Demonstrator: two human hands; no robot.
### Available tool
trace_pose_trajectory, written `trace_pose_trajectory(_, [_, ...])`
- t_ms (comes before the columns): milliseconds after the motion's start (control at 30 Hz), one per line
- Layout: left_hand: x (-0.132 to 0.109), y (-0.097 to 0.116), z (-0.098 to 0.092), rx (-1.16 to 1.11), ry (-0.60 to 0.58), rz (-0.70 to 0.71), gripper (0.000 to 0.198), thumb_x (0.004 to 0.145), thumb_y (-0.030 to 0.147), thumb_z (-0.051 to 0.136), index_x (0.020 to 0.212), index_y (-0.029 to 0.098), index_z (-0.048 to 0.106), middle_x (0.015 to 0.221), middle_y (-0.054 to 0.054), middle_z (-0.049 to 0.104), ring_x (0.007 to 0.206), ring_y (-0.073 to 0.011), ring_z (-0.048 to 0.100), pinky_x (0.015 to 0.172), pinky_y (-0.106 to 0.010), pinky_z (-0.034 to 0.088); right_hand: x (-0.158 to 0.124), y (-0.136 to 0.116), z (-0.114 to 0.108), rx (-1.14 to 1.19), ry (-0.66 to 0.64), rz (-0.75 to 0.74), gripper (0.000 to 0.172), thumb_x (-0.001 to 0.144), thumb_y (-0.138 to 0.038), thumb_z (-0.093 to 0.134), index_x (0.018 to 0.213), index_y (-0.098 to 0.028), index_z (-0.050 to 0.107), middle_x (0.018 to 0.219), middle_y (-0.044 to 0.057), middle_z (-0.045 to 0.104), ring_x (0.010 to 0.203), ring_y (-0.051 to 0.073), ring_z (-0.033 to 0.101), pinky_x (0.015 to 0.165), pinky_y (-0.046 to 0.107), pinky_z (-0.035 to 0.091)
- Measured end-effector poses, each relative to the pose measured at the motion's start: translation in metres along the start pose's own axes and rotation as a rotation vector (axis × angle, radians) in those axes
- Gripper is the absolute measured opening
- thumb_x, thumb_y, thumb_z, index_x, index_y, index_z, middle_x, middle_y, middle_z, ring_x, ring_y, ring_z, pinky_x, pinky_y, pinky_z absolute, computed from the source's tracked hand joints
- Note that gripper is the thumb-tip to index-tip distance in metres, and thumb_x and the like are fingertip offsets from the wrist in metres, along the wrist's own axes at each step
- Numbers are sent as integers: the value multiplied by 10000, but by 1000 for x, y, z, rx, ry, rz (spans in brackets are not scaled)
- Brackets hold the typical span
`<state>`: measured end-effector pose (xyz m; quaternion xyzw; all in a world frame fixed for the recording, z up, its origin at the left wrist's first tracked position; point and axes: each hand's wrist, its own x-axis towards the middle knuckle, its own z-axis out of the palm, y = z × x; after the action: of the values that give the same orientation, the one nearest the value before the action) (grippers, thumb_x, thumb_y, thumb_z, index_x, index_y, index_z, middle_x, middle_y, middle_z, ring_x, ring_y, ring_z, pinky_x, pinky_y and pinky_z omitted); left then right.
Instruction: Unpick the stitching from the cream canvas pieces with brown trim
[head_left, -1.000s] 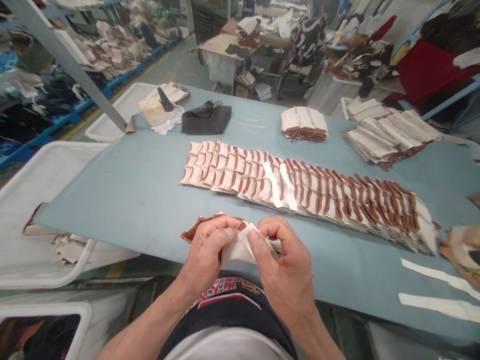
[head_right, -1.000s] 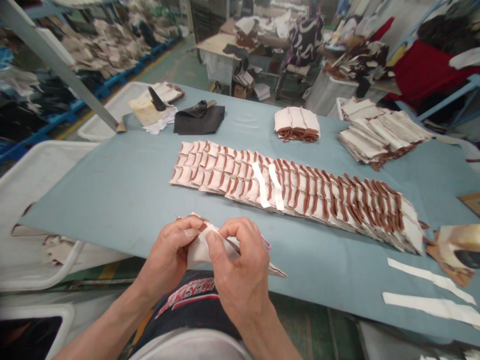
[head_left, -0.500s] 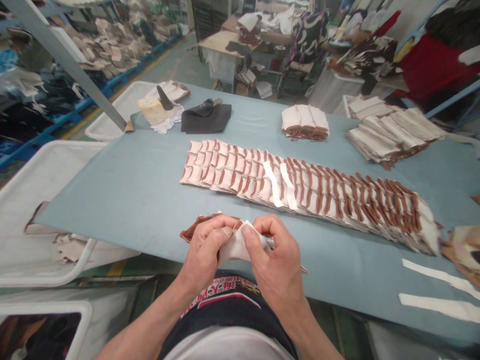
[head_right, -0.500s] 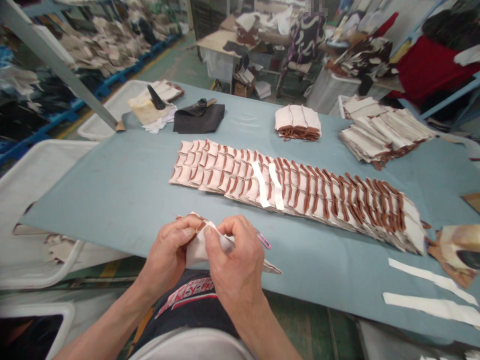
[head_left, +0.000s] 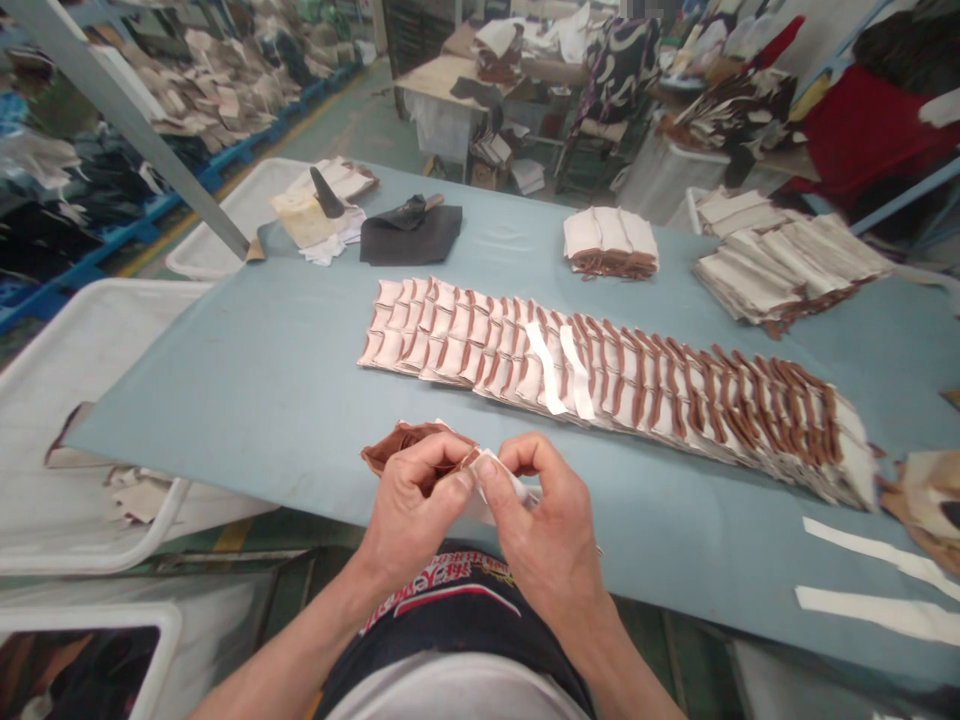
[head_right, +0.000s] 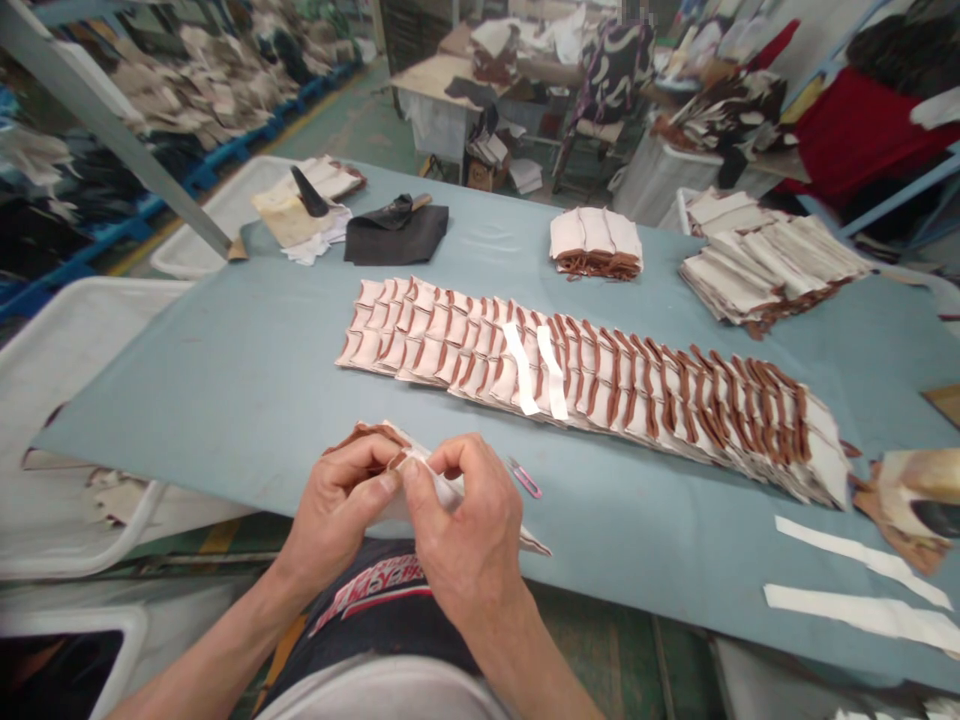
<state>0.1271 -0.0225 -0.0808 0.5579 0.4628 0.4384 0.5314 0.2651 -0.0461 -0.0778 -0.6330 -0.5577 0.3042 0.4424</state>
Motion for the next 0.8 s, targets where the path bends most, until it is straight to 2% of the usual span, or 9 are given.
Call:
trace_pose_trajectory(100, [-4, 1, -2, 15, 0, 17, 173, 856, 252, 576, 721, 171, 646, 726, -13, 652, 693, -162, 554, 649, -266, 439, 2, -3, -4, 77, -56, 45, 240, 913, -394, 615, 757, -231, 535, 725, -10, 583, 697, 172, 537, 699, 313, 417])
trace_pose_trajectory(167, [-6, 1, -3, 37, -1, 25, 163, 845, 226, 550, 718, 174, 639, 707, -4, 643, 682, -160, 553, 651, -269, 438, 5, -4, -7, 177, -161, 94, 268, 919, -425, 609, 754, -227, 531, 715, -14, 571, 683, 162, 522, 672, 296, 421])
trace_pose_trajectory(267, [-8, 1, -2, 101, 8, 13, 168, 818, 206, 506, 674, 183, 590, 628, 20, 576, 603, -141, 494, 587, -267, 383, 10, 0, -9, 343, -368, 206, 370, 934, -532, 611, 752, -221, 526, 681, -25, 536, 650, 145, 480, 599, 263, 390])
trace_pose_trajectory(367, [-7, 0, 0, 142, 18, -28, 189, 805, 227, 464, 620, 201, 497, 578, 37, 470, 564, -130, 411, 554, -273, 327, 12, 8, -4, 401, -466, 271, 473, 926, -651, 599, 751, -221, 507, 648, -44, 479, 604, 129, 414, 537, 249, 326])
trace_pose_trajectory(433, [-6, -1, 1, 143, 22, -52, 197, 789, 246, 442, 594, 217, 430, 575, 40, 406, 578, -132, 376, 560, -276, 316, 12, 13, 0, 380, -471, 238, 490, 945, -657, 562, 729, -226, 475, 631, -55, 436, 581, 122, 375, 521, 253, 294])
trace_pose_trajectory(567, [-3, 1, 0, 36, -65, -155, 159, 735, 267, 425, 589, 234, 372, 564, 52, 325, 559, -126, 311, 535, -269, 291, 13, 20, 4, 303, -412, 29, 411, 1020, -489, 489, 706, -234, 417, 612, -64, 411, 568, 118, 367, 546, 264, 286])
trace_pose_trajectory(700, [5, 8, -7, 6, -161, -199, 141, 708, 284, 460, 591, 223, 409, 578, 42, 382, 571, -127, 338, 541, -263, 300, 21, 24, -2, 233, -418, -89, 367, 1043, -411, 486, 725, -236, 435, 611, -66, 451, 558, 121, 406, 561, 273, 304])
trace_pose_trajectory(800, [12, 17, -11, 66, -212, -165, 132, 709, 279, 477, 602, 202, 476, 641, 9, 480, 636, -147, 428, 587, -269, 347, 29, 25, -13, 228, -332, -137, 302, 1063, -367, 457, 797, -233, 507, 674, -43, 554, 616, 139, 526, 627, 278, 400])
